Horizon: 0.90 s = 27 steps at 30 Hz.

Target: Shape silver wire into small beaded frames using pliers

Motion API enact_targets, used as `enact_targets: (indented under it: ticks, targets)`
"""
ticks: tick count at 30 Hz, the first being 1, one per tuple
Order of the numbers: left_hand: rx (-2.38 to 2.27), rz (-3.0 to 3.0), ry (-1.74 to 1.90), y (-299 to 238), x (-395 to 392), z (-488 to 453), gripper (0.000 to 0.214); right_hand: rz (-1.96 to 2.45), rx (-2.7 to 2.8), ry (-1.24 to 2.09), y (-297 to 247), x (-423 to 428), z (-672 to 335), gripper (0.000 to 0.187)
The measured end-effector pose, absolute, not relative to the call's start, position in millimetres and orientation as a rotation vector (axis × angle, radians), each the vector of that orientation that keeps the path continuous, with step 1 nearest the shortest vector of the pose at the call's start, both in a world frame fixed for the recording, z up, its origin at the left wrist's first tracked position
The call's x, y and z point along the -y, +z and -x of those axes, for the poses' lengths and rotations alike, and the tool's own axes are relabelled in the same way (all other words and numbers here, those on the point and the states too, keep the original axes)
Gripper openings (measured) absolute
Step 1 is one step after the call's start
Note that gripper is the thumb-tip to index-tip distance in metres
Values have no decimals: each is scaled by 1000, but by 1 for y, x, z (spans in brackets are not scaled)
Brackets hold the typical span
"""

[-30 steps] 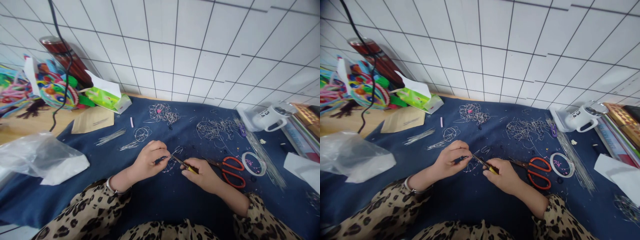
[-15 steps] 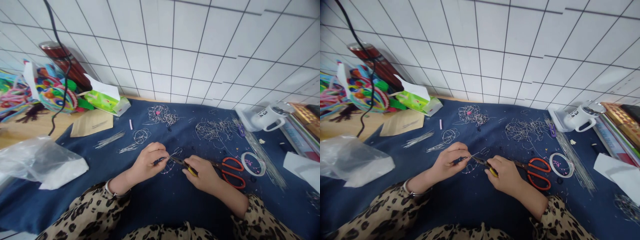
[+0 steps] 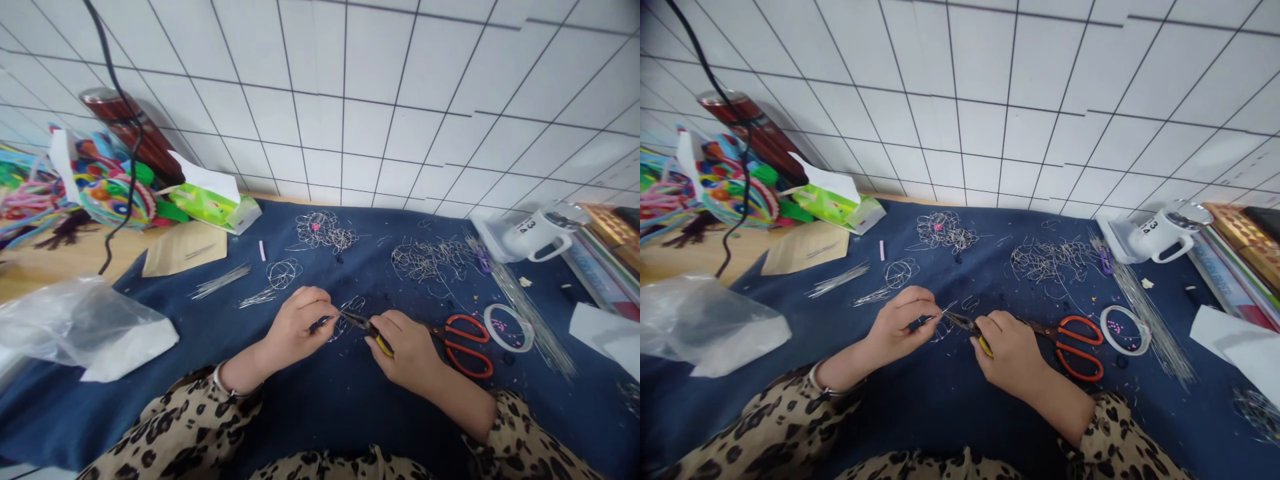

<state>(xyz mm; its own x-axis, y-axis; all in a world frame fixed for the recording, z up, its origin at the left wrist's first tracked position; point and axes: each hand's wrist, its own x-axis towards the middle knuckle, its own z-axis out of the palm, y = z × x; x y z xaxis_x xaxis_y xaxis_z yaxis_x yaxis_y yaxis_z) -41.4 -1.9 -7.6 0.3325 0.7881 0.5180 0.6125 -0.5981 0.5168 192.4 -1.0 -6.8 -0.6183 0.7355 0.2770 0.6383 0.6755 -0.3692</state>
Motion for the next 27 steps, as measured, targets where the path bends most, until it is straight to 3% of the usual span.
enact_targets:
  ticks: [18,27]
  targets:
    - [-1300,-2381,1161,-11,2,40,7,1174,2550,219,-6,7,-189,24]
    - [-1275,-2285,1169,-7,1,39,8,1187,2490,367,-6,2,-192,24]
